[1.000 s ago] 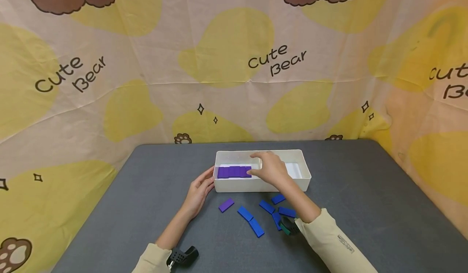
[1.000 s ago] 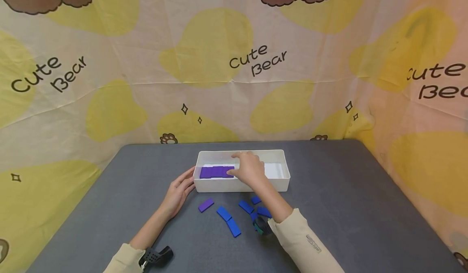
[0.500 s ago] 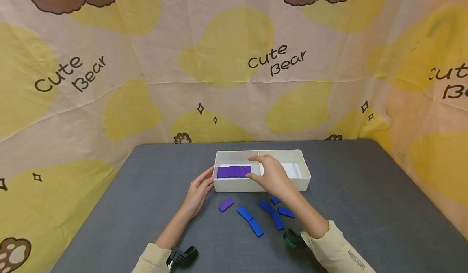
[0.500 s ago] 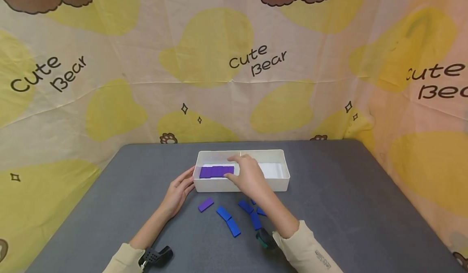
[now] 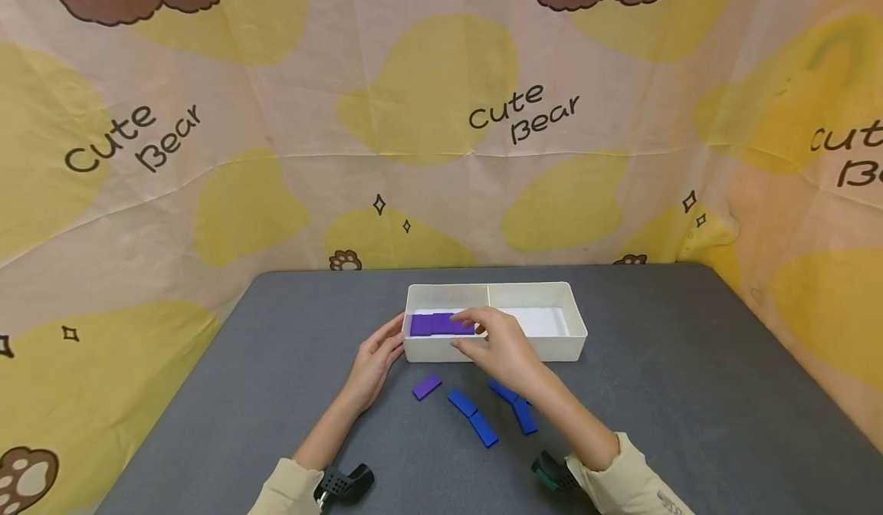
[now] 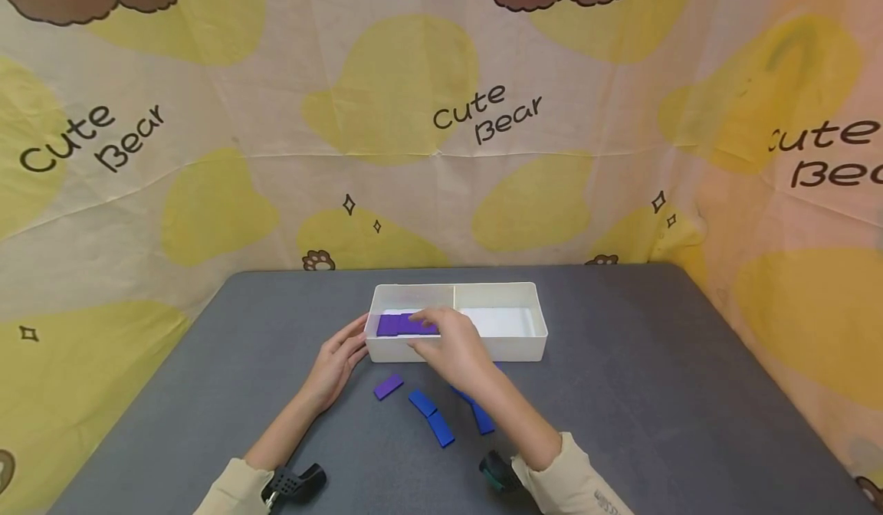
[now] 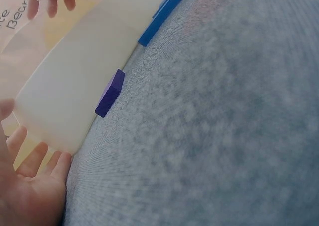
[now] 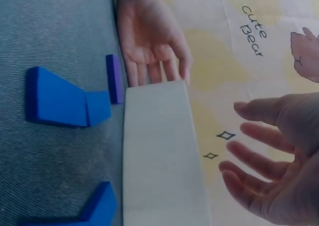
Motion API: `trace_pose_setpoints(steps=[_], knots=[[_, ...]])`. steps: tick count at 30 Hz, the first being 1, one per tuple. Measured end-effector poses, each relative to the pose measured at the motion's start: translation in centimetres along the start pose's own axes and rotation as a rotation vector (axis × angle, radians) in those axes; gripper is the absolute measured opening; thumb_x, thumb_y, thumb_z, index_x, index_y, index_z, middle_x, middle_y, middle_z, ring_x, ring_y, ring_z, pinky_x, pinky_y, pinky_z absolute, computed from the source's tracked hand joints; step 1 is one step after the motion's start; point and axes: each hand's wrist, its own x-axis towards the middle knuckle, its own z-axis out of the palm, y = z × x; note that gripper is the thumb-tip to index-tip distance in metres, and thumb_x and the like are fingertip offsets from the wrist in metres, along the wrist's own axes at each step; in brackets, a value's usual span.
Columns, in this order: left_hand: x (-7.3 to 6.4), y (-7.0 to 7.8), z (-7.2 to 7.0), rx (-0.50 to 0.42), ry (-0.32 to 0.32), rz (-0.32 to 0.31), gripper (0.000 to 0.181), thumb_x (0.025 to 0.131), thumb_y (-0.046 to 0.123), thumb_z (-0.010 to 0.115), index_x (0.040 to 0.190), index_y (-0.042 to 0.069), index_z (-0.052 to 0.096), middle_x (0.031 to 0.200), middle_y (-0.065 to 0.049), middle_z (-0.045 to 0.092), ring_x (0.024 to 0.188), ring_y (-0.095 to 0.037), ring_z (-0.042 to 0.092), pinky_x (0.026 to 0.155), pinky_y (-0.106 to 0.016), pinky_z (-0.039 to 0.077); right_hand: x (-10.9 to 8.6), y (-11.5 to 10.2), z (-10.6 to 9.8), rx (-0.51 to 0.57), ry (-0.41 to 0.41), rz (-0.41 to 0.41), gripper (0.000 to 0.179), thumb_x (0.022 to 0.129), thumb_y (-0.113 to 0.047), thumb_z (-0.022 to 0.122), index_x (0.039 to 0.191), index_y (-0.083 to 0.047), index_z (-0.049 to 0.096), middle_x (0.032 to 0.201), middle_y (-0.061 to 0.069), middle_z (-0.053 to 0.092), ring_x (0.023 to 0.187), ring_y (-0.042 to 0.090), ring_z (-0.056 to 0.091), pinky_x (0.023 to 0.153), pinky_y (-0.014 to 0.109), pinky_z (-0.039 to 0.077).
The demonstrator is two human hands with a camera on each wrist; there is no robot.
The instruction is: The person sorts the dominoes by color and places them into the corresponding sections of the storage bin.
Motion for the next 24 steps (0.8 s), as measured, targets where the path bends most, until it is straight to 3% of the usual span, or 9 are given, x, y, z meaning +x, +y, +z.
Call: trace_pose_setpoints(steps=[7, 12, 16, 24], knots=[[0.0, 0.1, 0.0, 0.020, -0.007, -0.005, 0.052, 0.110, 0.007, 0.049, 0.159, -0.008, 0.038, 0.161, -0.030, 0.041, 0.149, -0.041, 0.040, 0.105, -0.020, 0.050, -0.5, -0.1, 0.6, 0.052, -0.134, -0.050, 0.024, 0.094, -0.009, 0.079, 0.116, -0.001, 0.076, 0.105, 0.014, 0.076, 0.089, 0.026, 0.069, 0.081, 0.045, 0.062], [0.0, 0.1, 0.0, 0.030, -0.011, -0.005, 0.052, 0.110, 0.007, 0.049, 0.159, -0.008, 0.038, 0.161, -0.030, 0.041, 0.149, -0.042, 0.040, 0.105, -0.020, 0.050, -0.7, 0.1, 1.2, 0.086, -0.201, -0.061, 0.023, 0.096, -0.011, 0.078, 0.116, -0.001, 0.076, 0.103, 0.011, 0.076, 0.084, 0.022, 0.070, 0.076, 0.034, 0.062], [0.0, 0.0, 0.0, 0.027, -0.010, -0.004, 0.052, 0.110, 0.006, 0.048, 0.158, -0.008, 0.038, 0.161, -0.030, 0.041, 0.149, -0.042, 0.040, 0.104, -0.020, 0.050, -0.8, 0.5, 1.7, 0.131, -0.255, -0.064, 0.024, 0.097, -0.012, 0.077, 0.117, 0.000, 0.076, 0.108, 0.014, 0.077, 0.088, 0.022, 0.072, 0.077, 0.025, 0.059], [-0.1, 0.1, 0.0, 0.010, -0.010, -0.006, 0.052, 0.109, 0.005, 0.048, 0.158, -0.010, 0.037, 0.162, -0.031, 0.039, 0.149, -0.042, 0.039, 0.105, -0.020, 0.050, -0.8, 1.9, 3.2, 0.170, -0.355, -0.087, 0.025, 0.098, -0.011, 0.075, 0.120, 0.003, 0.075, 0.118, 0.019, 0.076, 0.092, 0.023, 0.072, 0.078, 0.023, 0.058]])
